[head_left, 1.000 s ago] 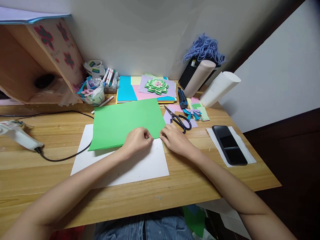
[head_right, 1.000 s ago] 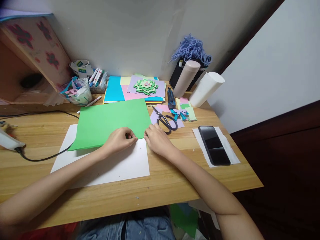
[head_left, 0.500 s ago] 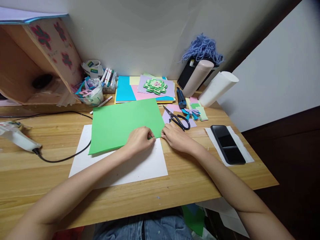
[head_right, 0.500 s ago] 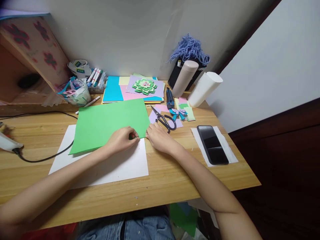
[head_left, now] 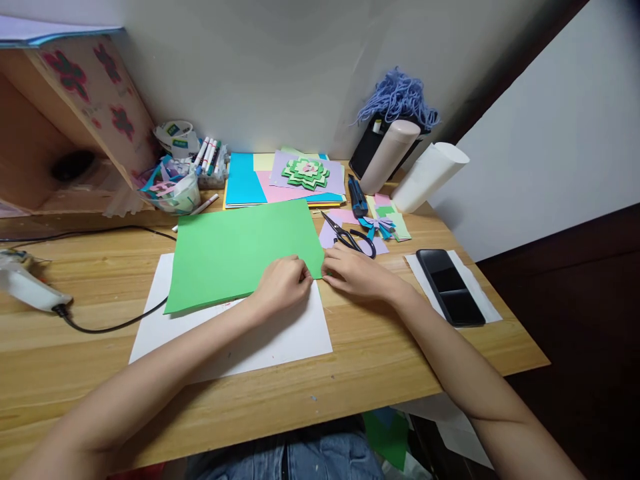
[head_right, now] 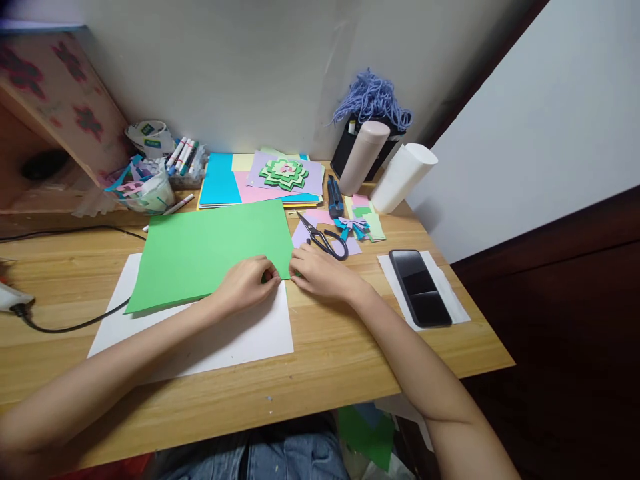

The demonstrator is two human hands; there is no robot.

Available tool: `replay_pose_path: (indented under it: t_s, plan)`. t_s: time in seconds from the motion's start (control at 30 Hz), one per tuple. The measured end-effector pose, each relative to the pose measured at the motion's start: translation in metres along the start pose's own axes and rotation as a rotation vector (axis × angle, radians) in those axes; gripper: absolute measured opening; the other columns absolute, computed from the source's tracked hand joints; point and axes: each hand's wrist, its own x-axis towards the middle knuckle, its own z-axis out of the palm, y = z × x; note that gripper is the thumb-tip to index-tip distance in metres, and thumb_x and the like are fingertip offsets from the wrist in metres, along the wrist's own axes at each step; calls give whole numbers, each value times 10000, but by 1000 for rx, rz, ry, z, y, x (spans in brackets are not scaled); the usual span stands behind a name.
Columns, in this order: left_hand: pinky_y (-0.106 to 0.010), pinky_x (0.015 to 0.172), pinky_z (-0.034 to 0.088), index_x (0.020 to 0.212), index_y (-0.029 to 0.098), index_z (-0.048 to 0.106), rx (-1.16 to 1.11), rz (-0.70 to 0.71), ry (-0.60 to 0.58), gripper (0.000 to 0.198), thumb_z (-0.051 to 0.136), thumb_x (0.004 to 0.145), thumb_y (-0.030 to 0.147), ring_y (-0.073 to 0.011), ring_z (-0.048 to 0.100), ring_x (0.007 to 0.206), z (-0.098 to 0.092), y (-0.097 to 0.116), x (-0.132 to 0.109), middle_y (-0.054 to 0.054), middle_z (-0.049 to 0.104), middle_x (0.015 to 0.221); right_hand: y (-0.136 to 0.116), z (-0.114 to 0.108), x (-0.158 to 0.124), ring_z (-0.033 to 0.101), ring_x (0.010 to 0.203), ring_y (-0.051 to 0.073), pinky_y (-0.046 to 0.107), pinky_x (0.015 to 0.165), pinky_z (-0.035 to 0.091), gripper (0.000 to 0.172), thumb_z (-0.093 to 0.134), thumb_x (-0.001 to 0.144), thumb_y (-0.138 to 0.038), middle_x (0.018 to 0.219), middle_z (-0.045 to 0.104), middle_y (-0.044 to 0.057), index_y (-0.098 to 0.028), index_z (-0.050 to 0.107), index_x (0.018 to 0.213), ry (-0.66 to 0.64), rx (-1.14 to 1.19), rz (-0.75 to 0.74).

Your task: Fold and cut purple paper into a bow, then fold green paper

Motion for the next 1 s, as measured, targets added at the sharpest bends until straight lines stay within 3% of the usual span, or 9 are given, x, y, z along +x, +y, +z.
replay_pose_path:
  t_s: [0.33,0.47,0.7,0.87,1.0]
  plan:
    - [-256,581,363,748,181,618,-101,14,13,165,506,797,292,-162,575,714,7,8,5,-51,649,811,4,6,-1,481,821,170,273,697,377,90,482,823,-157,844,561,53,-171,556,774,-3,187,104]
    - [-260,562,364,734,184,640,-79,-52,-1,169,502,773,274,-173,583,709,5,12,8,-60,664,810,3,8,0,503,736,151,254,647,368,94,488,811,-172,791,582,40,-171,563,756,-21,220,214]
    - [-253,530,374,659,169,679,-40,-248,-194,167,525,679,231,-180,602,649,-2,20,24,-84,684,710,-6,4,3,547,646,141,231,562,339,126,511,764,-169,721,642,47,-163,592,668,-61,236,483]
    - [-250,500,364,637,160,674,23,-257,-275,170,522,631,238,-176,587,604,-7,20,35,-93,675,664,-6,4,5,569,607,142,227,523,324,126,542,721,-182,643,649,30,-168,589,605,-73,265,648]
    - [-268,481,365,626,162,662,46,-254,-330,165,536,612,266,-198,583,591,-13,21,40,-97,662,654,-2,5,6,595,630,149,225,542,345,132,576,709,-218,642,663,26,-175,599,587,-68,301,680]
